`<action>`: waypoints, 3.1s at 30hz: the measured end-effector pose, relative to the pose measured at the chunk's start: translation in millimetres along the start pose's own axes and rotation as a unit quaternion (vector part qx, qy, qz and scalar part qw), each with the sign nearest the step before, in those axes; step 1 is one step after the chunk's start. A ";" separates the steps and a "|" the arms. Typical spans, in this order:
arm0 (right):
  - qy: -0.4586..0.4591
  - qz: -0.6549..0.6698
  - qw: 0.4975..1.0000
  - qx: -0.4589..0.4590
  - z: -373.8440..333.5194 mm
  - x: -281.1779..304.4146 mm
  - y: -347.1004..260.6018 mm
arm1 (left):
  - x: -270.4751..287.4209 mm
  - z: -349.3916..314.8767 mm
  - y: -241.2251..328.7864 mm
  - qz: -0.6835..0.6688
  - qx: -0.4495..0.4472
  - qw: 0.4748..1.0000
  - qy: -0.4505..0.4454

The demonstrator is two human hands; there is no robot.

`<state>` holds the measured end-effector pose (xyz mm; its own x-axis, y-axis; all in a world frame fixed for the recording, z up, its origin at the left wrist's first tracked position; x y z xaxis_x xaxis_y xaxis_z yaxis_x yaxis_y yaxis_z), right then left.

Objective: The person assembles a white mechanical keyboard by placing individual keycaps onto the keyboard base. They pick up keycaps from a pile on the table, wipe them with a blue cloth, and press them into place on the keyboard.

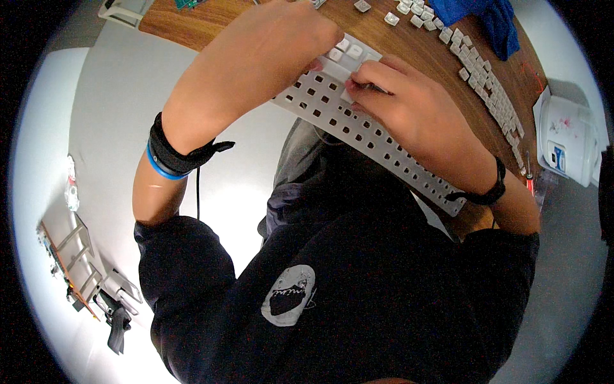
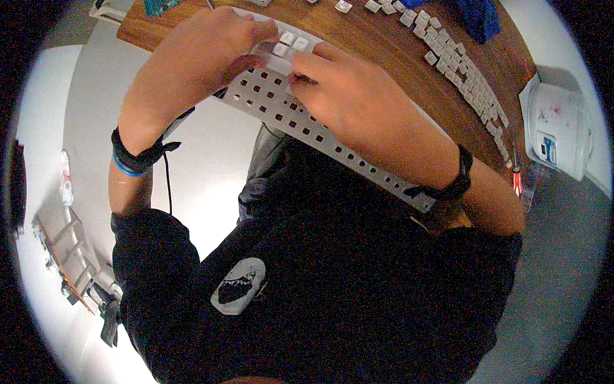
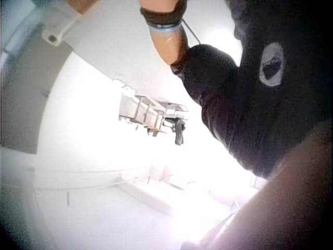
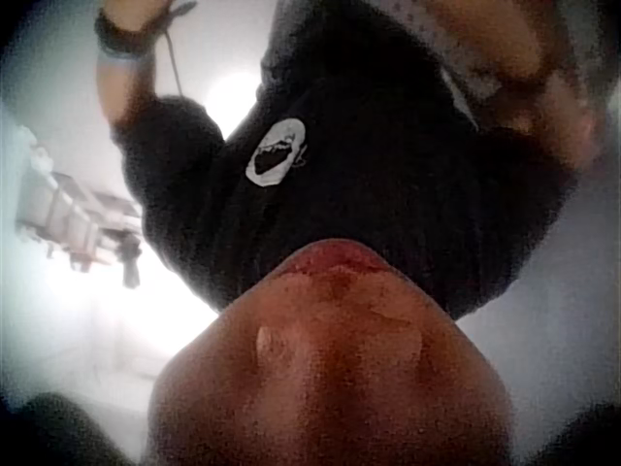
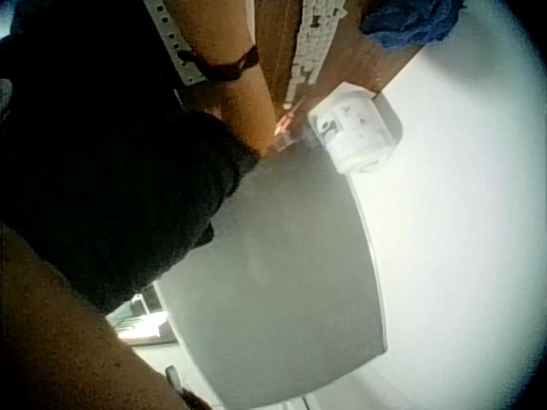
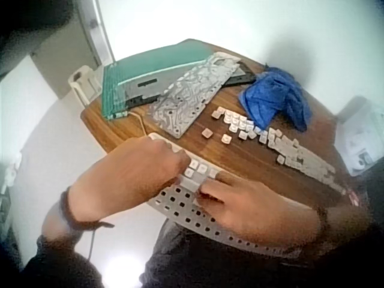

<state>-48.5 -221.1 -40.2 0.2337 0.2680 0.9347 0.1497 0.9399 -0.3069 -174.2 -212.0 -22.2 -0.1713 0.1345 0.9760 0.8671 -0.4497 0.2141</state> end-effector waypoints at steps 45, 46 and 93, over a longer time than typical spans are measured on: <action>0.013 0.007 0.976 -0.219 -127.8 94.5 227.7 | 23.2 128.7 37.2 0.063 -0.223 0.973 -0.014; 0.012 0.012 0.977 -0.213 -127.9 91.3 232.1 | 21.5 145.9 27.9 0.053 -0.250 0.967 0.007; -0.038 0.003 0.975 -0.219 -115.0 88.9 227.1 | -22.9 260.0 39.1 -0.085 -0.331 0.939 -0.048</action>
<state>116.8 -8.2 -47.5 0.1667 0.3041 0.9379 0.5485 0.7619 -0.3445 -14.7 -3.1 -46.5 -0.2114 0.3186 0.9240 0.3456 -0.8600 0.3756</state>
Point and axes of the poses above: each hand's wrist, its own z-axis towards the middle knuckle, its own x-axis out of the back of the hand, y = z × x, the point moved 9 cm from there along z, towards the middle knuckle, and after that the axes turned 4 degrees about -x, right-handed, at the moved point
